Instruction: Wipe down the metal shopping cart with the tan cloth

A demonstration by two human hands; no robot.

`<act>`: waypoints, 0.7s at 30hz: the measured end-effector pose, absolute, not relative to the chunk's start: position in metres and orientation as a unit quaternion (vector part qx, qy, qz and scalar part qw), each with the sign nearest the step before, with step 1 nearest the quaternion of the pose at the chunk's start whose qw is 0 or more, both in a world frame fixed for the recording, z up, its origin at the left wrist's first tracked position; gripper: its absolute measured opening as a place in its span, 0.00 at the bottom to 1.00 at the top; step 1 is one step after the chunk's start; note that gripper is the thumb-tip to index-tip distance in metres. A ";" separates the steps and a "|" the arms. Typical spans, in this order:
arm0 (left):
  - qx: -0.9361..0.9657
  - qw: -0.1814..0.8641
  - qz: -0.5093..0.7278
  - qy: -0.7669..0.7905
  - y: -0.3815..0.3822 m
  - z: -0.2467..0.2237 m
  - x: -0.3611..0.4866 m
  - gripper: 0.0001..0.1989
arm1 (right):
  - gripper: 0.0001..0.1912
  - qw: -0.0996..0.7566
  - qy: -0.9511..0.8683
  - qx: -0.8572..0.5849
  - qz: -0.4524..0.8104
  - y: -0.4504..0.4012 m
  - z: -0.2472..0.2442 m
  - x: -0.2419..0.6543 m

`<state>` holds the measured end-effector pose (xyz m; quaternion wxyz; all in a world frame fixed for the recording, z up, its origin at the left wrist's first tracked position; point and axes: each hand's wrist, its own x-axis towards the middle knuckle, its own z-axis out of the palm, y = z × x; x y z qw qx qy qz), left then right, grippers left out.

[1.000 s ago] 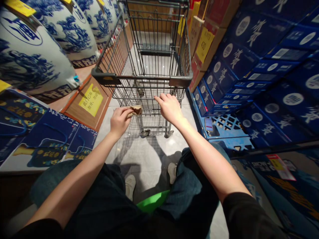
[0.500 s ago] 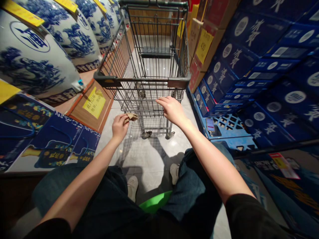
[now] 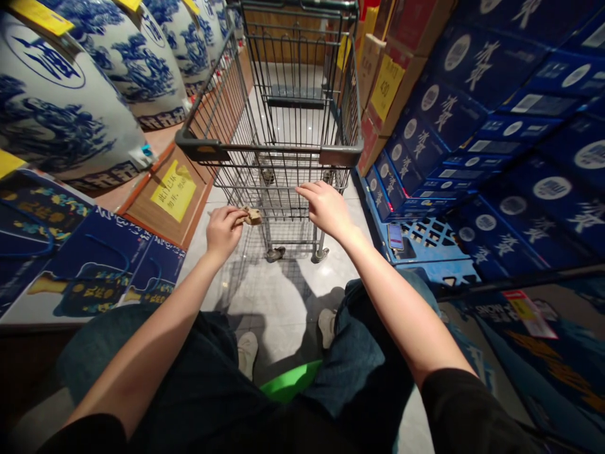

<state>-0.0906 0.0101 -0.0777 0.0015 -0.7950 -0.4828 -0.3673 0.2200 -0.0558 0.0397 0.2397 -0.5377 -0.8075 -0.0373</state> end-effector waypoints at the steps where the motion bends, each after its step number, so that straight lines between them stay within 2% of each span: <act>1: -0.797 0.005 -0.372 -0.475 0.010 -0.076 -0.091 0.16 | 0.33 0.237 -0.806 -0.541 -0.037 -0.056 0.040 0.220; 8: -0.808 -0.008 -0.353 -0.472 0.002 -0.076 -0.080 0.15 | 0.34 0.229 -0.804 -0.548 -0.027 -0.056 0.041 0.220; 13: -0.829 0.026 -0.364 -0.423 -0.002 -0.065 -0.066 0.18 | 0.33 0.234 -0.804 -0.545 -0.037 -0.056 0.040 0.217; 18: -0.860 -0.007 -0.275 -0.430 -0.005 -0.073 -0.055 0.17 | 0.32 0.224 -0.802 -0.552 -0.038 -0.059 0.042 0.214; 21: -0.869 0.000 -0.278 -0.409 -0.006 -0.073 -0.050 0.20 | 0.32 0.227 -0.803 -0.550 -0.034 -0.059 0.042 0.214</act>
